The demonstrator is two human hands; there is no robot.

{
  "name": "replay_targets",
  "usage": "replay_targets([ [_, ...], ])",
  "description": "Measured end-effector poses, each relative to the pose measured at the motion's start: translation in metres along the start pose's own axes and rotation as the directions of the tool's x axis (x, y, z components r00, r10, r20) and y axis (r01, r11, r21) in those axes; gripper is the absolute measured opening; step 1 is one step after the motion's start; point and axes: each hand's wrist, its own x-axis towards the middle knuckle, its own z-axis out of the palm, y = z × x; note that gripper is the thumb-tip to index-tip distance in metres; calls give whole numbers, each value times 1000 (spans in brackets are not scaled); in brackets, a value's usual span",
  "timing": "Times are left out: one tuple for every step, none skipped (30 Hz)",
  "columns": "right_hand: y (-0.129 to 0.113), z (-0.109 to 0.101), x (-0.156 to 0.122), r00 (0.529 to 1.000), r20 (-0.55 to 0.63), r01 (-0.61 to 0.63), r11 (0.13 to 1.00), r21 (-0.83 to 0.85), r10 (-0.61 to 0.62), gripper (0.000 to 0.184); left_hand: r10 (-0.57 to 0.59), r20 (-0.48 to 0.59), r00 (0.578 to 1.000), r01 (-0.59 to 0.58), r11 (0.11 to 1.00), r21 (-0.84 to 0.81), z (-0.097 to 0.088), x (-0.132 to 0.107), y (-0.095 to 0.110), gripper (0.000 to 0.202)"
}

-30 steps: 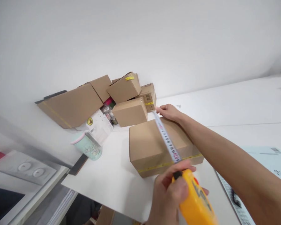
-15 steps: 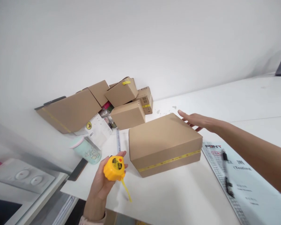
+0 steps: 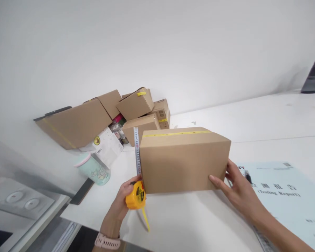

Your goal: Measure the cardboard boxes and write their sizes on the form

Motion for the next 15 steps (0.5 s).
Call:
replay_targets([
  [6,4,-8,1000,-9,-26,999,23,26,74,-10,-8,1000,10,1000,19,-2,0,-6,62],
  [9,7,-15,998,-11,-56,998,40,56,76,-18,-21,1000,18,999,36,-3,0,-11,62],
  [11,10,-22,997,-23,-77,996,34,78,78,-23,-39,999,25,998,51,-5,-1,-17,60],
  [12,12,-28,995,-29,-90,996,24,91,79,-26,-61,998,30,998,64,-7,-2,-22,58],
  [12,14,-33,995,-37,-97,995,16,98,80,-25,-85,996,32,997,74,-9,-4,-27,57],
  [11,15,-38,994,-35,-101,995,11,101,79,-22,-111,994,32,996,84,-11,-6,-31,55],
  [10,15,-42,994,-35,-105,995,6,105,78,-15,-139,990,28,995,91,-13,-9,-33,55],
  [8,14,-46,993,-41,-110,994,-2,110,75,-4,-166,986,21,995,96,-15,-12,-34,55],
  [4,11,-48,992,-58,-117,993,-15,116,72,8,-193,981,11,995,98,-17,-15,-32,57],
  [-1,7,-47,989,-86,-126,991,-35,123,68,32,-222,975,-8,994,105,-19,-19,-29,59],
  [-8,1,-44,984,-128,-135,989,-64,126,64,70,-256,964,-41,992,118,-20,-24,-24,61],
  [-16,-6,-38,978,-171,-141,984,-104,122,61,122,-291,949,-84,987,140,-19,-29,-17,63],
  [-27,-13,-29,971,-212,-141,978,-155,107,58,182,-322,929,-133,976,170,-17,-35,-9,64],
  [-38,-21,-17,967,-241,-140,966,-217,86,58,243,-342,908,-181,962,203,-14,-42,0,64],
  [-50,-28,-3,974,-218,-125,952,-279,64,58,287,-345,893,-216,949,231,-8,-49,10,66],
])
